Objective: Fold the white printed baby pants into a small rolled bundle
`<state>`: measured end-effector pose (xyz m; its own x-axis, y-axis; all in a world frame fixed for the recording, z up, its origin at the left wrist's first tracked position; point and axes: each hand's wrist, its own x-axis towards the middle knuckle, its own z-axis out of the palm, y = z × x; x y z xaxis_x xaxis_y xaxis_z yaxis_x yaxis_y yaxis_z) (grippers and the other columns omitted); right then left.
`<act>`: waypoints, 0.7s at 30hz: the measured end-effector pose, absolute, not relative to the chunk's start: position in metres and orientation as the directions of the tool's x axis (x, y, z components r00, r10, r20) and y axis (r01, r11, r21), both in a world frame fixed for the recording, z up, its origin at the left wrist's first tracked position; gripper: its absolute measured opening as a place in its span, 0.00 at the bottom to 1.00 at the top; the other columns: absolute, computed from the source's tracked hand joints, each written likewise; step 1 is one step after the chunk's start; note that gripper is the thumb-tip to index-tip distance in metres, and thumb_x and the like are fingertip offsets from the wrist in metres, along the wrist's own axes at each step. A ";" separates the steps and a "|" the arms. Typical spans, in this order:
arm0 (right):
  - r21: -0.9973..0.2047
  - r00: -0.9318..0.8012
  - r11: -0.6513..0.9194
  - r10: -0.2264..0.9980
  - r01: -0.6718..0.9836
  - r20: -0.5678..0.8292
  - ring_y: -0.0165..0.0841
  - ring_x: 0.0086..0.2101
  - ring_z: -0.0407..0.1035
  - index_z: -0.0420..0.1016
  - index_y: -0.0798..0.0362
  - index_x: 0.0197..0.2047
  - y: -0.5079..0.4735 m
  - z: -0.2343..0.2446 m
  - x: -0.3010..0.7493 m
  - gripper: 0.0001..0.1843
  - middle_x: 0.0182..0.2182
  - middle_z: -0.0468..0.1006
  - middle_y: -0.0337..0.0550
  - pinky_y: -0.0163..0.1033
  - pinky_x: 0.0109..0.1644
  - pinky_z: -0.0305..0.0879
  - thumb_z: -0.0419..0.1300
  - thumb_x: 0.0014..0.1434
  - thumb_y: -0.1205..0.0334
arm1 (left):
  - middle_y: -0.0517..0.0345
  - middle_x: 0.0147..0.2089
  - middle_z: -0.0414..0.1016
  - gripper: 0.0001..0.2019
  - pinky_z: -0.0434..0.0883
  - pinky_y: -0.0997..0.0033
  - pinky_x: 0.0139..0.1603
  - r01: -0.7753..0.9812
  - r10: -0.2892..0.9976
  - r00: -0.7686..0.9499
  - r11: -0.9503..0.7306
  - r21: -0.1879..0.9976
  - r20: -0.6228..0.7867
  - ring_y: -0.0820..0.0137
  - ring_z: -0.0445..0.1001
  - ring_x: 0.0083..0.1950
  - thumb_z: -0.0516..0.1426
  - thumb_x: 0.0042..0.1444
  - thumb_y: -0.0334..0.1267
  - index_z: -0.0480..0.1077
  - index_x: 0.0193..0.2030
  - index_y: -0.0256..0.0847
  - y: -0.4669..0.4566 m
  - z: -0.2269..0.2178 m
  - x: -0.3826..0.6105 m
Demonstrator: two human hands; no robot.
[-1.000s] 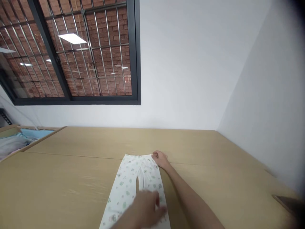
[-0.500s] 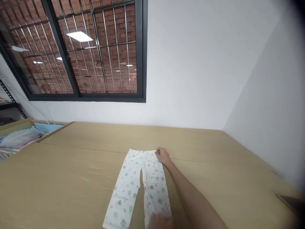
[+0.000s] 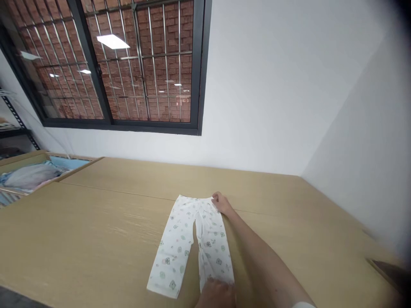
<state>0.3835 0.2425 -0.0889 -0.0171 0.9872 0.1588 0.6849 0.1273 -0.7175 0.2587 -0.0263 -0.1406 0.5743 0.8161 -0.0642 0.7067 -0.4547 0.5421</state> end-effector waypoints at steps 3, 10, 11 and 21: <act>-0.740 -0.001 0.139 0.983 0.658 0.183 0.30 0.31 0.70 0.73 0.56 0.42 0.244 -0.078 0.370 0.09 0.30 0.73 0.36 0.39 0.39 0.69 0.62 0.65 0.59 | 0.44 0.34 0.80 0.07 0.76 0.50 0.42 0.686 0.875 0.483 -0.348 0.639 -0.042 0.49 0.80 0.38 0.59 0.48 0.34 0.77 0.33 0.39 -0.038 -0.114 0.239; -0.749 0.036 0.180 0.964 0.637 0.263 0.31 0.30 0.70 0.72 0.55 0.43 0.252 -0.064 0.312 0.08 0.30 0.74 0.37 0.39 0.39 0.68 0.62 0.63 0.60 | 0.56 0.34 0.75 0.04 0.68 0.67 0.37 0.592 0.972 0.220 -0.067 0.803 -0.082 0.65 0.71 0.37 0.57 0.54 0.39 0.71 0.34 0.43 -0.057 -0.094 0.167; -0.746 0.046 0.185 0.960 0.640 0.278 0.32 0.31 0.71 0.72 0.54 0.43 0.253 -0.064 0.303 0.08 0.30 0.75 0.37 0.39 0.40 0.68 0.62 0.62 0.61 | 0.56 0.34 0.74 0.06 0.67 0.68 0.37 0.582 0.976 0.194 -0.033 0.812 -0.099 0.66 0.69 0.37 0.56 0.56 0.41 0.71 0.35 0.43 -0.058 -0.094 0.155; -0.672 0.083 0.165 0.943 0.722 0.322 0.38 0.38 0.73 0.70 0.51 0.44 0.252 -0.081 0.219 0.10 0.34 0.78 0.44 0.38 0.42 0.63 0.54 0.59 0.69 | 0.57 0.30 0.73 0.09 0.62 0.68 0.35 0.819 0.989 -0.097 0.141 0.556 -0.107 0.65 0.74 0.34 0.48 0.61 0.36 0.65 0.31 0.43 -0.063 -0.128 0.048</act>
<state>0.2190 0.2523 -0.0810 0.0833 0.9432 0.3217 0.7221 0.1653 -0.6718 0.0478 -0.0630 -0.1278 -0.0971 0.9895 -0.1070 0.8191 0.1406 0.5562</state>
